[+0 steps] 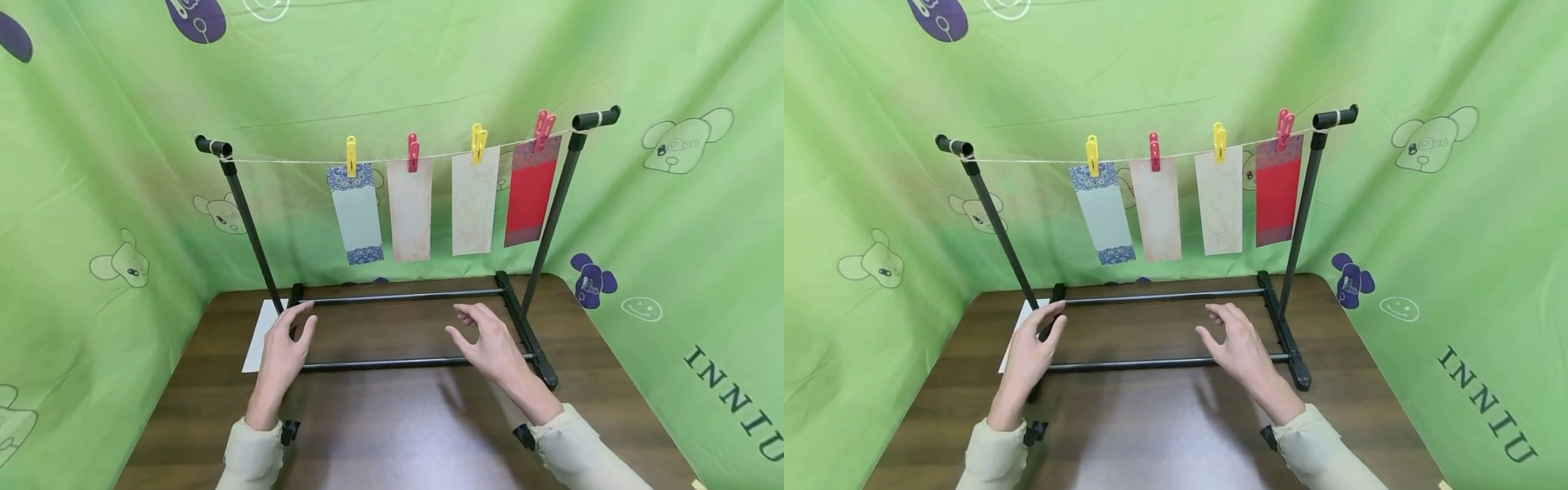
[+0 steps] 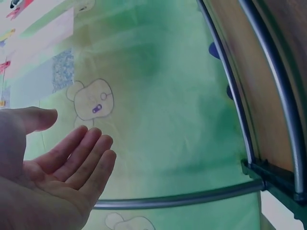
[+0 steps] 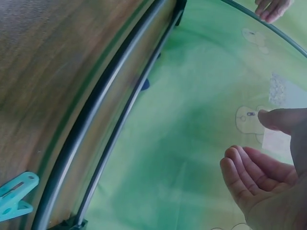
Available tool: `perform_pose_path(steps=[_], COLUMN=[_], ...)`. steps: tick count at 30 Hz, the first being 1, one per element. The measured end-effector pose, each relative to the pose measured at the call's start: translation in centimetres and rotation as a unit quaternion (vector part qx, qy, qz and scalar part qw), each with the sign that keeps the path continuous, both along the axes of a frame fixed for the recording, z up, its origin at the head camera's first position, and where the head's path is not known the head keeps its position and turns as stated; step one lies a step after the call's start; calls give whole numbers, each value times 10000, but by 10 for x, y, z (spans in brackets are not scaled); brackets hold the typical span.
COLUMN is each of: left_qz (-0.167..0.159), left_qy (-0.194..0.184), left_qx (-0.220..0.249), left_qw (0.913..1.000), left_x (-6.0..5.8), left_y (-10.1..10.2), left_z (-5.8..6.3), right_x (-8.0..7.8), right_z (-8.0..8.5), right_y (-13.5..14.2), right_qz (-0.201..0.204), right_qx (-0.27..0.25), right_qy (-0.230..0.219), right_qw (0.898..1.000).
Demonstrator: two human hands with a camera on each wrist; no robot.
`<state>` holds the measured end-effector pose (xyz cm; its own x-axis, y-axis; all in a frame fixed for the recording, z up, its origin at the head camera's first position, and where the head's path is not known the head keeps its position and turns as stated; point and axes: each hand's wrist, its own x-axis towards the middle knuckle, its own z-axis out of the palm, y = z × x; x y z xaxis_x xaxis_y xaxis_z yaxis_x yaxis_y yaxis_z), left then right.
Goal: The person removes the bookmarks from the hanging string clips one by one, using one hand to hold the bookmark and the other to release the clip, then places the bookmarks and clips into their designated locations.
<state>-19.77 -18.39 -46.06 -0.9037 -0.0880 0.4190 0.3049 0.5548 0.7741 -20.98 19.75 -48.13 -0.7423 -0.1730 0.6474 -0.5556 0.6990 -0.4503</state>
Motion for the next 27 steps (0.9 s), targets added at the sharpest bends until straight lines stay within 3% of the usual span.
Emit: perform_pose_path(steps=[10,18,27], left_qz=[-176,-453,-619], left_qy=[99,30,151], left_qx=[3,178,459], left_qw=[9998,9988,9969], left_x=[-10,-21,-28], left_y=[14,18,24], left_z=[0,10,11], right_x=[-8,-15,-21], right_z=[9,22,33], right_y=[-9,-19,-27], right_qz=[409,651,800], right_qx=[-209,-312,-263], right_qy=[386,622,667], right_qw=[9982,9954,9942])
